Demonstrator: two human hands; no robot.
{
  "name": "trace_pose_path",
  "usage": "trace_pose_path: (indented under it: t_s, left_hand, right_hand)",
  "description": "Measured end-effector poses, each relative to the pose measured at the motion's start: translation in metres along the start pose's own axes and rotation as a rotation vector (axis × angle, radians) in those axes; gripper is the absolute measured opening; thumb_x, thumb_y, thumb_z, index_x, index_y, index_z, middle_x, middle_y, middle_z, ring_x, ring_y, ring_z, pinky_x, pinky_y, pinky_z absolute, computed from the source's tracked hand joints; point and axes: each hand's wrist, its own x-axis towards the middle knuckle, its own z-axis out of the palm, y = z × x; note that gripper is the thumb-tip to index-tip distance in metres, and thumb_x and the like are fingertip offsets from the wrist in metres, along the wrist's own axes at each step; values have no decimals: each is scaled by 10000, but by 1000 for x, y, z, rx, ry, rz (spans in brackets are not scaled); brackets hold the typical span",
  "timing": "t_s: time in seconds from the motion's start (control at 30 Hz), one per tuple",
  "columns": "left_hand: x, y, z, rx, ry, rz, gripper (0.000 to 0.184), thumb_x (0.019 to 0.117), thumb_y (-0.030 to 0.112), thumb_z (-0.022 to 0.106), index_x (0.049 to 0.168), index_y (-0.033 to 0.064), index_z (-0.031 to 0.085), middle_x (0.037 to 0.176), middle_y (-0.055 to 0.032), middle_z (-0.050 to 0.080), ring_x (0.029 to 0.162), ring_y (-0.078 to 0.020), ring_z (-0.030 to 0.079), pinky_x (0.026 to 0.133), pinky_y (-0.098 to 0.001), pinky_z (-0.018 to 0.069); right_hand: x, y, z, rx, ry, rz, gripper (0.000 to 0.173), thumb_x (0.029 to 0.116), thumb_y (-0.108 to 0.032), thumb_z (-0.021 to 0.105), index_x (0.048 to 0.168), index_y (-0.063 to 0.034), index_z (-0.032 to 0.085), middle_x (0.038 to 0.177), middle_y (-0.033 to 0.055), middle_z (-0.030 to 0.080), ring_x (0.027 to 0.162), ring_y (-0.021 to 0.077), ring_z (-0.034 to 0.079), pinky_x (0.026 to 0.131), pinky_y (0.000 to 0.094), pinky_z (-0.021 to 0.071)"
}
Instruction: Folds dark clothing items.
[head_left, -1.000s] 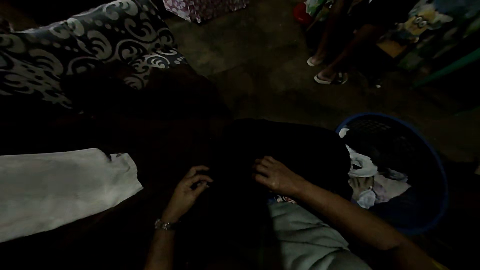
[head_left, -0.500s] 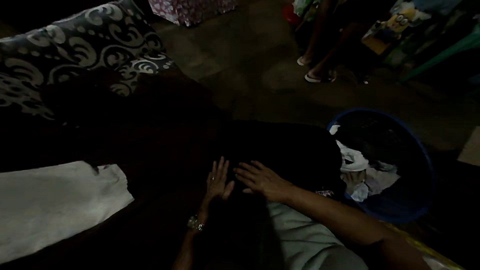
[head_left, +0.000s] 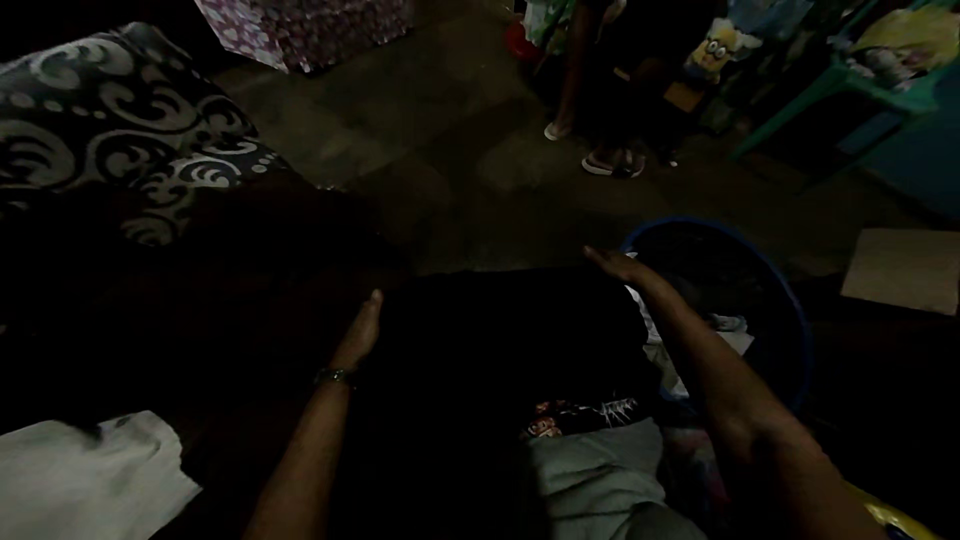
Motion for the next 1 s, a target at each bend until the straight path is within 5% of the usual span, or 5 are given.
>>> trace_pose_path:
  t_s: [0.17,0.37,0.53,0.73,1.0]
  left_hand:
    - [27,32,12,-283,-43,-357,722,1042,658,261,1465,113,475,1406,-190,536,1245,-348,524,943,-598,447]
    - [36,42,9,-392,-110,-264,429,1043,458,504,1246,100,625,1073,-74,678,932,-169,652,789,-374,549]
    - [45,47,-1,-353,-68,-156,219,991,150,625,1180,41,649,1045,-88,689,871,-149,644,745,-333,538]
    - [21,73,-11,109,-177,-91,616,1056,500,478,1384,-15,558,1385,-238,564,1283,-347,532,1082,-541,404]
    - [-16,55,-62,280,-92,393,219,941,53,706,1146,-18,684,1042,-175,695,928,-261,651,849,-522,522]
  right_hand:
    - [-34,-8,-19,184,-174,58,661,1119,-455,271,1421,80,514,1454,296,512,1377,378,487,1170,527,336]
    - [-39,40,-29,89,-151,17,743,1087,-564,293,1376,60,576,1386,303,569,1326,412,532,1135,594,366]
    - [-57,53,-49,-116,-90,-61,399,1028,-327,627,1233,13,664,1187,271,658,1145,404,612,1049,622,411]
    - [-80,54,-51,-558,228,-90,235,956,-152,697,1136,-5,734,1251,245,663,1292,473,517,1107,689,292]
    - [-120,77,-55,-230,549,-241,213,950,-132,718,1100,19,710,1093,236,699,1117,467,615,1045,712,338]
